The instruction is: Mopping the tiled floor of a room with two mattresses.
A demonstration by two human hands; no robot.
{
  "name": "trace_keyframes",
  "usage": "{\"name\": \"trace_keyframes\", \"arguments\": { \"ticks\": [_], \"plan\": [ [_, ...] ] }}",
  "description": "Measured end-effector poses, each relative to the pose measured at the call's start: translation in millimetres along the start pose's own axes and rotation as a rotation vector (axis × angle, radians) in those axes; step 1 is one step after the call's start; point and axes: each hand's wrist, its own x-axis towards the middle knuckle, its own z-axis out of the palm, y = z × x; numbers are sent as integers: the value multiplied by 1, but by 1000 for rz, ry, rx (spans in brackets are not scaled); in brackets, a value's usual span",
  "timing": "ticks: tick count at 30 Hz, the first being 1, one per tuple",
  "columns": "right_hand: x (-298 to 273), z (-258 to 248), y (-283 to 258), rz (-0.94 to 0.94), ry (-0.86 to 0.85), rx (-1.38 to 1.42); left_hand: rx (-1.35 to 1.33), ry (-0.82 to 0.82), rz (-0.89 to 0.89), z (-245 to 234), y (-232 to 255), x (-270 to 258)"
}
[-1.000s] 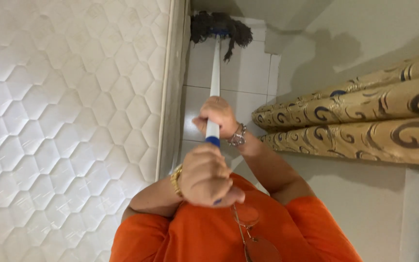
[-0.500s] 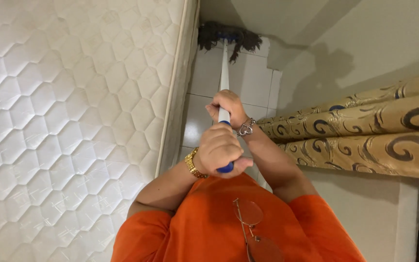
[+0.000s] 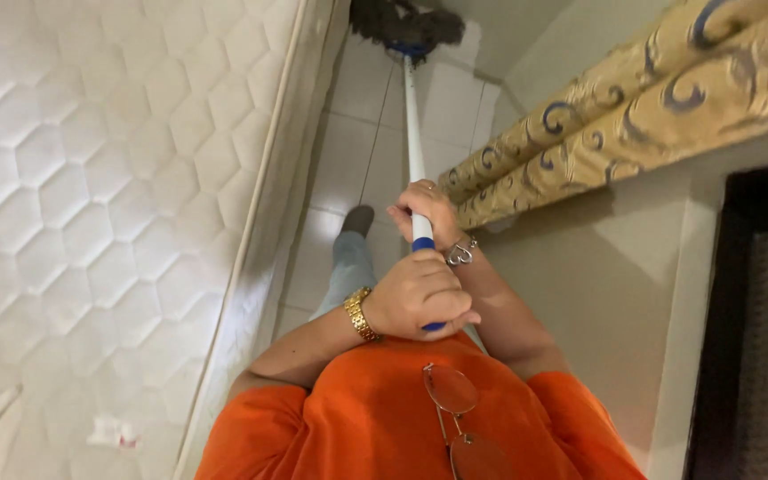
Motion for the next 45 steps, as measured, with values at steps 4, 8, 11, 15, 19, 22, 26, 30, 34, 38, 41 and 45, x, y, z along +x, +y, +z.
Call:
{"name": "trace_keyframes", "arguments": {
  "ticks": [4,8,11,15,19,22,26,30,34,38,41,45],
  "plan": [
    [-40,-14,-71,-19,33,79,-62,-23,-19,3,74,-8],
    [-69,-22,-91,-52,16,91,-42,-78,-73,15,113,-16],
    [-91,-18,-92,-70,16,76,-22,-84,-112,32,125,-37],
    [-122,-3,-95,-41,37,27,-10,-106,-114,47,139,-70],
    [-141,20,-124,-81,7,11,10,-67,-149,26,181,-99],
    [-149,53,-163,-114,-33,-22,85,42,-213,-7,226,-134],
    [-173,108,-252,-26,-215,-72,162,190,-329,-61,315,-191],
    [-182,117,-387,-103,-448,-46,165,301,-384,-118,432,-222],
    [-177,103,-482,-375,-577,152,255,409,-364,-140,533,-213],
    [-194,112,-507,-460,-673,457,213,546,-267,-144,578,-215],
    [-200,116,-504,-470,-664,506,138,535,-457,-140,583,-224],
    [-194,106,-499,-566,-612,454,2,533,-233,-133,544,-253]
  ]
}}
